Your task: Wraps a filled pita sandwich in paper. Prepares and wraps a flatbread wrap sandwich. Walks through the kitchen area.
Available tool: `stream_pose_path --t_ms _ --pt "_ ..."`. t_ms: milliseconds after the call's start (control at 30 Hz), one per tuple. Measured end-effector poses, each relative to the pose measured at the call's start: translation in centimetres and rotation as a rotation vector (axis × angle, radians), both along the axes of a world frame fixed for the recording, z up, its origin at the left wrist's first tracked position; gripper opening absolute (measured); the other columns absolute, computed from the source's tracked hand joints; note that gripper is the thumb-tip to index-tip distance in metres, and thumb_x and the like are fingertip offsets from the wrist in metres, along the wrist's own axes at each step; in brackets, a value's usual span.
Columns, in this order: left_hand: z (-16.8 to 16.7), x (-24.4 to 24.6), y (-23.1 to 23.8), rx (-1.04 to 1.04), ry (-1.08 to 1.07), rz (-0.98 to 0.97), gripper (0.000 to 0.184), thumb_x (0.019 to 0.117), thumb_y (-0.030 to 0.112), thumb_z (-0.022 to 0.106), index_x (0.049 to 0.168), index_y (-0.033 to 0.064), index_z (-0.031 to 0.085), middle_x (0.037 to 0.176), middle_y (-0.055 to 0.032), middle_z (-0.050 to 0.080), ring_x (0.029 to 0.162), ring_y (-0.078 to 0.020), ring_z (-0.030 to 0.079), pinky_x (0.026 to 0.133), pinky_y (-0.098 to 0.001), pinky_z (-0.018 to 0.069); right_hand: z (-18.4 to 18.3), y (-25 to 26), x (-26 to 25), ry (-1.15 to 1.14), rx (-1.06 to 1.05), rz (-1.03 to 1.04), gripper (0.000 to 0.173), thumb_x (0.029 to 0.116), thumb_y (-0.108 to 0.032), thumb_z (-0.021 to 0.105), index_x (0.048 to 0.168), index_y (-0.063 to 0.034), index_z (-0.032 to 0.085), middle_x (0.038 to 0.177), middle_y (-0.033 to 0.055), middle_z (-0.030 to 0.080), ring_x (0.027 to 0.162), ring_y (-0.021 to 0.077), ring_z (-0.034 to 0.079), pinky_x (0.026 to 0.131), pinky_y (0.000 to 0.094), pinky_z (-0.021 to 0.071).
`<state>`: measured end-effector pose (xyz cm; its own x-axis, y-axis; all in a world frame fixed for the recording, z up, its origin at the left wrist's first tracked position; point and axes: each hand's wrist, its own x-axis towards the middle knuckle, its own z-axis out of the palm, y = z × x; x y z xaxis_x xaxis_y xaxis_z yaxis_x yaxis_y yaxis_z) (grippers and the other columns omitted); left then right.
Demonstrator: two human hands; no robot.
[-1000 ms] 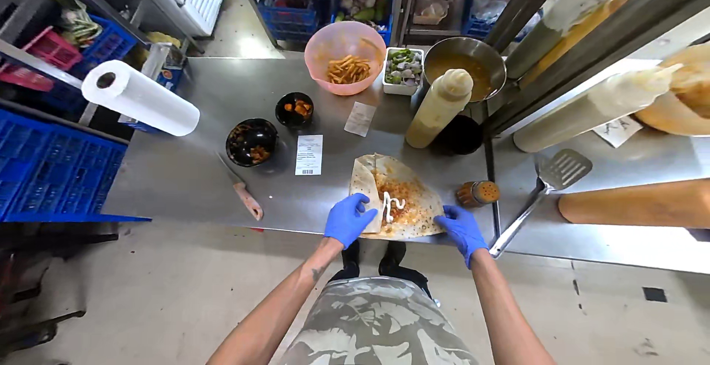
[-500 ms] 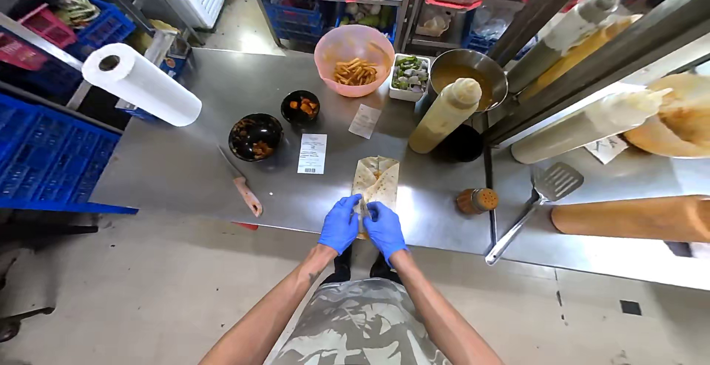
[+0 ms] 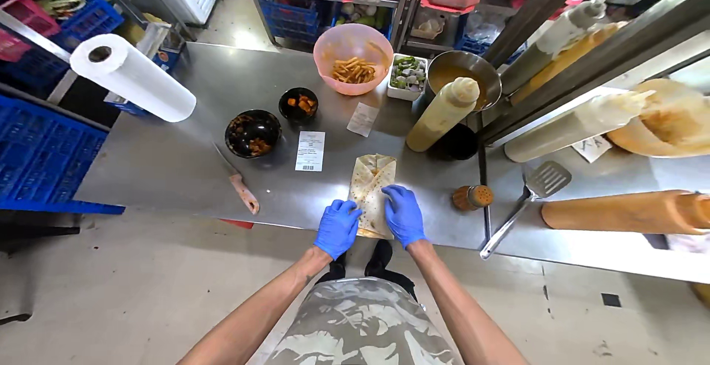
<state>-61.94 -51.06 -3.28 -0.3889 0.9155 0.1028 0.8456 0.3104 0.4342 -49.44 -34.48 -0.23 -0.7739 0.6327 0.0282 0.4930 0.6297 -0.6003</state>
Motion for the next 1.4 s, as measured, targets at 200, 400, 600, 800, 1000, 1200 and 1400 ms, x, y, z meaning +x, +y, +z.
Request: stream_pose_path --t_ms 200,400,600,800,1000,1200,1400 --pt "0.1 0.1 -0.7 -0.013 -0.008 -0.094 0.034 0.0943 0.014 0.062 0.126 0.0194 0.071 0.115 -0.0102 0.070 0.107 -0.0330 0.064 0.083 -0.0507 0.0548 1.4 1.4 2.5 0.033 -0.200 -0.072 0.031 0.1022 -0.019 0.059 0.131 -0.0101 0.066 0.132 0.0114 0.065 0.116 0.0271 0.066 0.096 0.0504 0.0563" --pt "-0.5 0.3 -1.3 -0.080 0.005 -0.138 0.040 0.0876 0.032 0.076 0.124 0.0164 0.071 0.120 -0.0101 0.067 0.113 -0.0325 0.061 0.087 -0.0508 0.0531 0.2 -2.0 6.0 -0.381 -0.491 -0.201 0.053 0.0971 -0.061 0.059 0.096 -0.0101 0.073 0.083 0.0135 0.069 0.078 0.0325 0.067 0.070 0.0585 0.0539" --pt "-1.1 0.1 -1.4 -0.098 -0.016 -0.143 0.050 0.0827 0.037 0.081 0.127 0.0171 0.069 0.126 -0.0104 0.064 0.115 -0.0333 0.059 0.090 -0.0517 0.0525 -1.6 -3.7 4.0 -0.178 -1.012 -0.422 0.041 0.1050 -0.042 0.057 0.114 -0.0033 0.068 0.091 0.0094 0.075 0.076 0.0181 0.073 0.071 0.0360 0.0602" --pt "-1.7 -0.3 -1.2 -0.062 0.000 -0.149 0.049 0.0820 0.041 0.082 0.124 0.0183 0.070 0.123 -0.0097 0.065 0.112 -0.0319 0.061 0.088 -0.0506 0.0528 -1.8 -3.4 4.2 0.281 -1.821 -0.720 0.039 0.1088 -0.036 0.046 0.116 0.0000 0.059 0.106 0.0180 0.072 0.093 0.0267 0.074 0.084 0.0395 0.0611" --pt "-1.7 -0.3 -0.9 -0.007 -0.015 -0.150 0.036 0.0857 0.034 0.080 0.115 0.0155 0.073 0.116 -0.0101 0.067 0.107 -0.0317 0.063 0.086 -0.0506 0.0540 -1.4 -3.6 4.3 0.428 -1.953 -0.760 0.033 0.1090 -0.036 0.042 0.110 -0.0070 0.059 0.114 0.0152 0.073 0.099 0.0257 0.074 0.086 0.0389 0.0606" --pt "-0.9 -1.1 -0.2 -0.006 0.003 -0.202 0.017 0.0906 0.022 0.072 0.103 0.0109 0.076 0.106 -0.0115 0.071 0.103 -0.0330 0.066 0.082 -0.0518 0.0550 -2.1 -4.1 5.2 0.081 -1.207 -0.428 0.028 0.1046 -0.026 0.060 0.118 -0.0015 0.064 0.103 0.0124 0.075 0.089 0.0214 0.074 0.081 0.0375 0.0617" --pt "-0.4 -1.4 0.3 -0.007 0.060 -0.234 0.015 0.0874 0.025 0.073 0.095 0.0127 0.076 0.103 -0.0079 0.069 0.101 -0.0298 0.065 0.079 -0.0488 0.0543 -4.5 -3.8 7.1 -0.006 0.238 0.018 0.052 0.0804 -0.030 0.085 0.128 -0.0158 0.068 0.141 0.0158 0.058 0.134 0.0400 0.052 0.106 0.0611 0.0453"
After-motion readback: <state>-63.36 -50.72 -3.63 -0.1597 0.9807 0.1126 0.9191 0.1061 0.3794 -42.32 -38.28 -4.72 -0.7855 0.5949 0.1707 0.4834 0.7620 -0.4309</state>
